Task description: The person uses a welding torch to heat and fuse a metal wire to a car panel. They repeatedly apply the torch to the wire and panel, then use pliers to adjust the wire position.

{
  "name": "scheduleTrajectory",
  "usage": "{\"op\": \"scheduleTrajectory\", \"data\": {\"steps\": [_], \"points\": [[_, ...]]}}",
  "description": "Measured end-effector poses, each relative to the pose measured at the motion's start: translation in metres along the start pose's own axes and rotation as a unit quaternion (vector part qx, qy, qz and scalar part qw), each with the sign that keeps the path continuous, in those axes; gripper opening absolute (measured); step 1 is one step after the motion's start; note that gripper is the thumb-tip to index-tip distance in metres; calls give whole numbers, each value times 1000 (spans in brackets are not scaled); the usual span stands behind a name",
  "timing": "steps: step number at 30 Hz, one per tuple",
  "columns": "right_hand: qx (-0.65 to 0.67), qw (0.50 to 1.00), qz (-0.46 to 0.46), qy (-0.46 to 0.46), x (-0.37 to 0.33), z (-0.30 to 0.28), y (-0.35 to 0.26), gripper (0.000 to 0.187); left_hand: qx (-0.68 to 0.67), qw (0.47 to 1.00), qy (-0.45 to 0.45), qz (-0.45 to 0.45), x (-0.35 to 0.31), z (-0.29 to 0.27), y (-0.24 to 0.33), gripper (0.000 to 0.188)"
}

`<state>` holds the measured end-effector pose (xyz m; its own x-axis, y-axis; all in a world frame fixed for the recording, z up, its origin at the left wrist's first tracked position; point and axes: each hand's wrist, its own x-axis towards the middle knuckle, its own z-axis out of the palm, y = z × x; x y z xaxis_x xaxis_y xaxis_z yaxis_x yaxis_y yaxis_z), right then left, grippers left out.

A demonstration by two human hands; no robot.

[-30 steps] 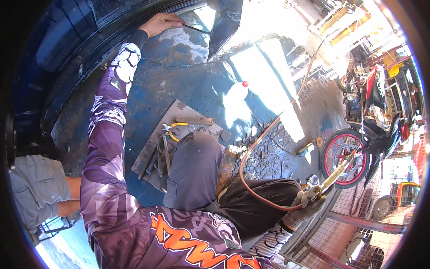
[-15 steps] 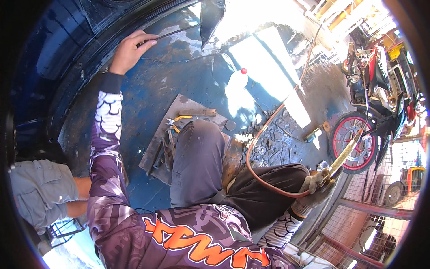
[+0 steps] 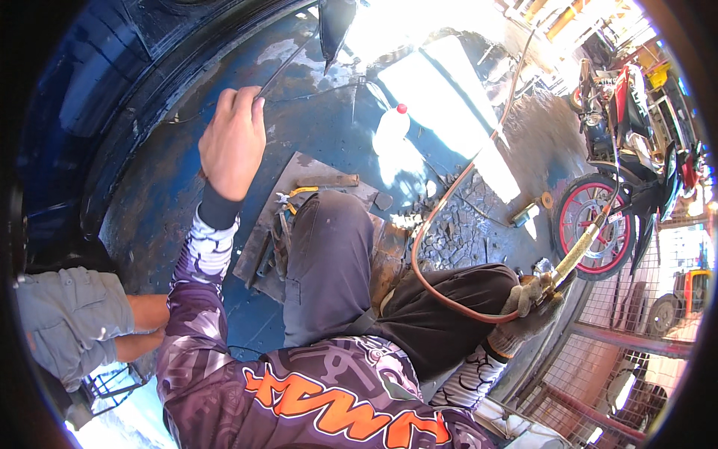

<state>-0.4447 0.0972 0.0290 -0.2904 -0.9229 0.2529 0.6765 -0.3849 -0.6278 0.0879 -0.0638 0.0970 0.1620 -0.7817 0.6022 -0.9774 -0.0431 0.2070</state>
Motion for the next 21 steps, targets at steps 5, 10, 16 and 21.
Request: {"op": "scheduleTrajectory", "data": {"steps": [5, 10, 16, 21], "points": [[18, 997, 29, -63, 3, 18, 4, 51, -114, 993, 20, -11, -12, -3, -30, 20], [34, 995, 42, -82, 4, 22, 7, 49, -283, 950, -18, -128, -51, 53, -98, 21], [-22, 998, 41, -40, 9, 7, -2, 51, -267, 908, -99, -308, -204, 188, -111, 21], [-20, 995, 64, -67, 12, 9, -4, 48, -280, 865, -171, -380, -308, 241, -65, 24]]}}
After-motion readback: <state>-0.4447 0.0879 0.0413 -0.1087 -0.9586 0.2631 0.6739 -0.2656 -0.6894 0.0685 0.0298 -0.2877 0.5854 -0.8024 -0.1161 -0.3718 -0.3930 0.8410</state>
